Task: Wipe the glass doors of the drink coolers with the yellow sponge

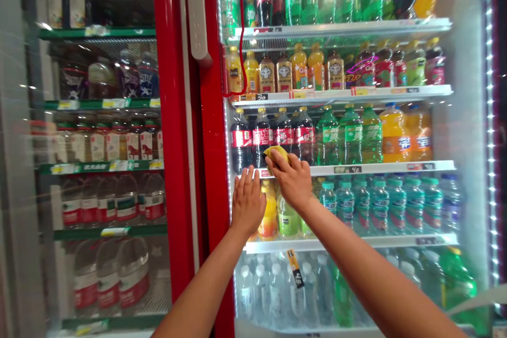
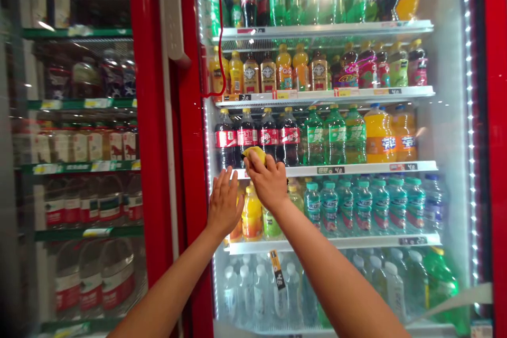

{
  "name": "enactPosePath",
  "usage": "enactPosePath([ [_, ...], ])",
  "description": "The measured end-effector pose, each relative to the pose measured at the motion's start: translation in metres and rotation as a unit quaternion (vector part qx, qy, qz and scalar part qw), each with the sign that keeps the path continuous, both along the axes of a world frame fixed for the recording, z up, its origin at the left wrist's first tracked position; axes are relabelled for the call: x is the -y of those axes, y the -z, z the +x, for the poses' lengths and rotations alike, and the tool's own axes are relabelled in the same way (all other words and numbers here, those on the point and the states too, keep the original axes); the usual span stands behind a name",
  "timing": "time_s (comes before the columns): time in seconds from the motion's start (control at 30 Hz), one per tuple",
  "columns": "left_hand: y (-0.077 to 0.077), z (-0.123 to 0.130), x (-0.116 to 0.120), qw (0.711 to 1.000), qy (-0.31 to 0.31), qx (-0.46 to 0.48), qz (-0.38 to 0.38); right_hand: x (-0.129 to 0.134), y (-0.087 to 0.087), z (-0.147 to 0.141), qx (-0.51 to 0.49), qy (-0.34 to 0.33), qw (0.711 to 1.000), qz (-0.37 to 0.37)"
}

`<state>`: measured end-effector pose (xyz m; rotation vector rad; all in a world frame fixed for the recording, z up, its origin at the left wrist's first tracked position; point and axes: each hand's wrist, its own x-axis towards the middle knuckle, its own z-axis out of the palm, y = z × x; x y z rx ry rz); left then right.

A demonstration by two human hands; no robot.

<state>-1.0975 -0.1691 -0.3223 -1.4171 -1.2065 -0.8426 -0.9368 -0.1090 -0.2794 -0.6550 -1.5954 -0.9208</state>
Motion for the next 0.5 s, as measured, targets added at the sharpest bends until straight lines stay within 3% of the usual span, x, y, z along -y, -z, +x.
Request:
enactPosePath([
  [0.17,-0.002,0.002,0.001,1.0,0.008,0.01,-0.019,-0.002,-0.001,0.013,-0.049,-0.002,0.999,-0.012],
  [0.33,-0.002,0.005,0.002,0.999,0.006,0.021,-0.03,-0.001,-0.015,0.011,0.011,-0.005,1.0,-0.021],
  [0.4,0.0,0.006,0.002,0.999,0.004,0.022,-0.024,-0.005,-0.004,0.023,-0.008,0.004,1.0,-0.021],
  [0.5,0.007,0.005,0.002,1.0,0.004,0.02,-0.008,-0.009,0.037,0.038,-0.074,0.005,0.997,0.002],
])
